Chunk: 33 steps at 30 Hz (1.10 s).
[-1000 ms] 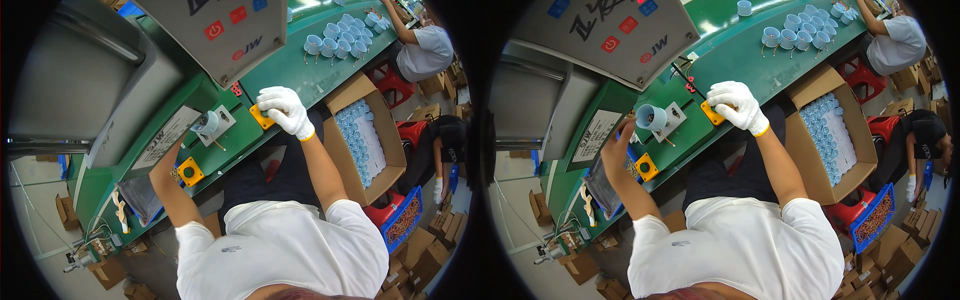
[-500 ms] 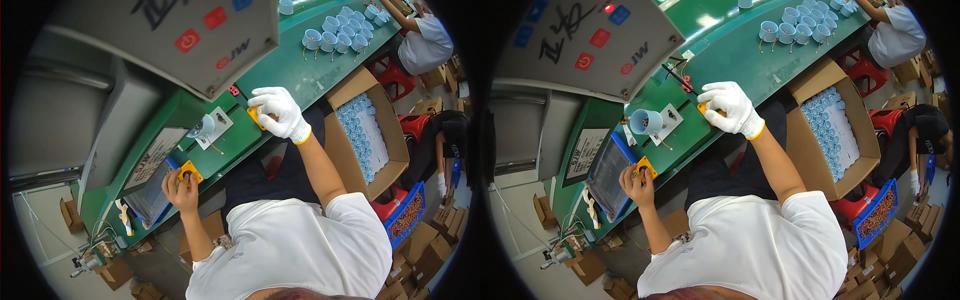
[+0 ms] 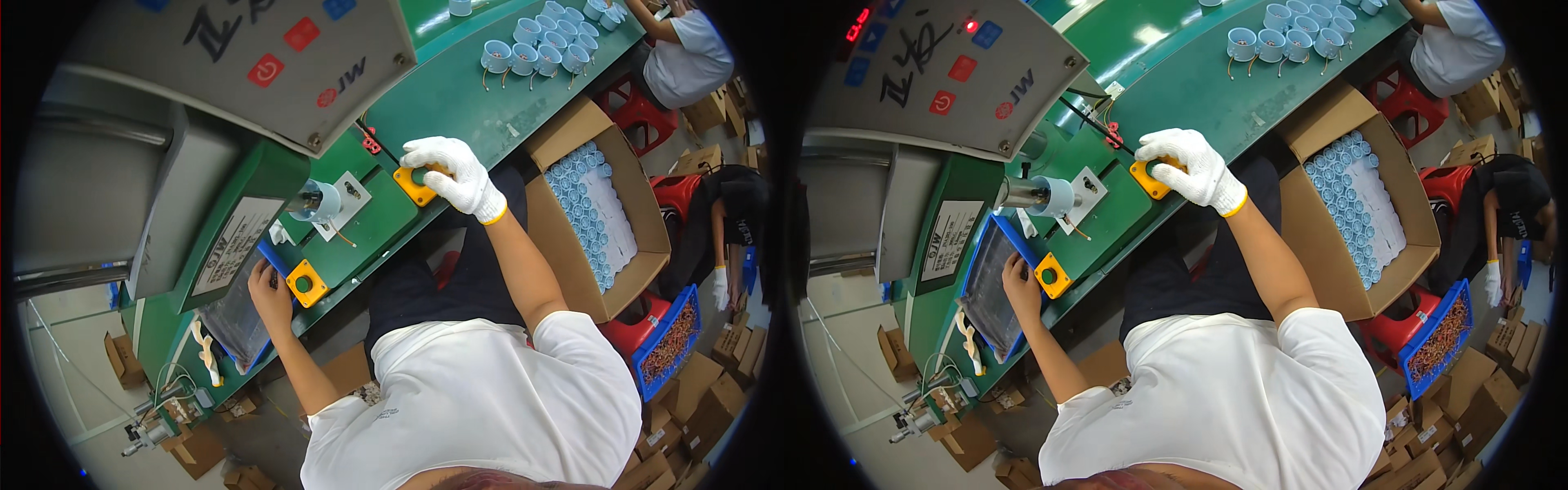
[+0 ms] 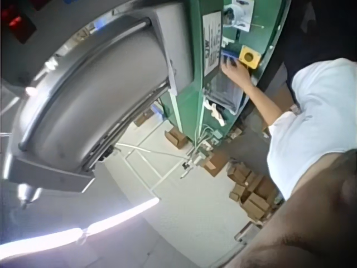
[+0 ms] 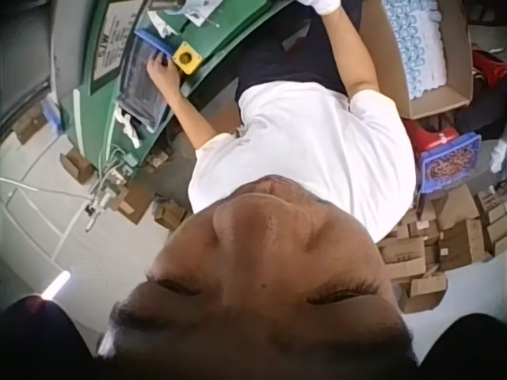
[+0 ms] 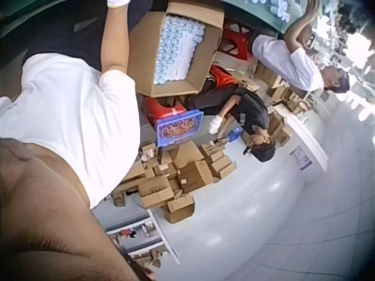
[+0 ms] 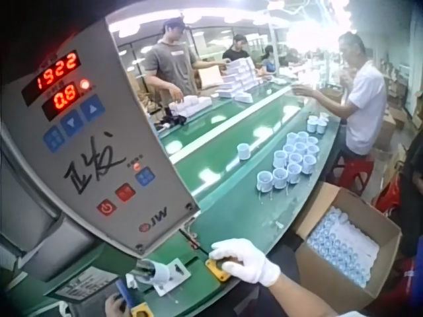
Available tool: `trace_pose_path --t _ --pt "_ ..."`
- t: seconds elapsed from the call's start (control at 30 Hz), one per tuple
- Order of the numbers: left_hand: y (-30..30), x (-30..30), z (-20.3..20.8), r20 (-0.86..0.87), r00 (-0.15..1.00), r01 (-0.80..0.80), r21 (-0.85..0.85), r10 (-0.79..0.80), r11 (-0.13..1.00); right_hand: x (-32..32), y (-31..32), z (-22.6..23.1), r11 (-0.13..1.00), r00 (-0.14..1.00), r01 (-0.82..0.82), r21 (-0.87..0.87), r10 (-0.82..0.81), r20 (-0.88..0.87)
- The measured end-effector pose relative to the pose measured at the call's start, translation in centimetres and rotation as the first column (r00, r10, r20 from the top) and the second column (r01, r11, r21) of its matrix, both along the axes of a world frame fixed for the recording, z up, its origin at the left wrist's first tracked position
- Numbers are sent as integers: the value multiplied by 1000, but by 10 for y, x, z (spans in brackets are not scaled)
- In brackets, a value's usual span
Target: Manual assembly of small metal components using an industrial press machine and organizing them into containers.
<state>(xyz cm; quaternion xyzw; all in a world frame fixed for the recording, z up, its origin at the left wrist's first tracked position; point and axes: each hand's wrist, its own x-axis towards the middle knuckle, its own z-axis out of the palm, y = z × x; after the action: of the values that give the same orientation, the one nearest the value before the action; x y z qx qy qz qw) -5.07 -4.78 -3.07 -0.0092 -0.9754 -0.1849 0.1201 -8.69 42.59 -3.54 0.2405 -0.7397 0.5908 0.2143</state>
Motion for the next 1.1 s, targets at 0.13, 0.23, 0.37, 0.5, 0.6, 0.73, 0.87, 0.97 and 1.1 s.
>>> trace_pose_path --t 0.13,0.23,0.37,0.5,0.6,0.73,0.87,0.97,1.1 --pt "-6 1 -5 21 1000 -18 140 15 990 1 -2 1 1000 1000 24 14 -24 -15" --pt "-8 2 -6 -9 1000 1 137 0 991 1 -2 1 999 1000 11 52 -11 7" --pt "-6 2 -4 -34 999 23 117 -19 993 2 -2 3 999 1000 11 52 -11 10" --pt "3 4 2 -53 999 -10 53 13 999 1 -2 1 1000 1000 19 -1 -19 -6" --pt "3 4 2 -41 998 -47 30 48 998 2 -3 5 999 1000 23 37 -23 1" --pt "1 5 1 -48 998 -41 20 42 999 9 -27 43 967 981 193 169 -188 -45" --pt "4 3 2 -60 998 -35 15 36 999 30 -84 94 976 977 215 43 -214 -25" --pt "5 4 0 -76 996 -37 45 40 998 18 -119 90 995 996 57 -87 -51 73" --pt "6 4 -1 -81 996 -34 41 37 999 2 -137 97 980 980 197 -39 -196 12"
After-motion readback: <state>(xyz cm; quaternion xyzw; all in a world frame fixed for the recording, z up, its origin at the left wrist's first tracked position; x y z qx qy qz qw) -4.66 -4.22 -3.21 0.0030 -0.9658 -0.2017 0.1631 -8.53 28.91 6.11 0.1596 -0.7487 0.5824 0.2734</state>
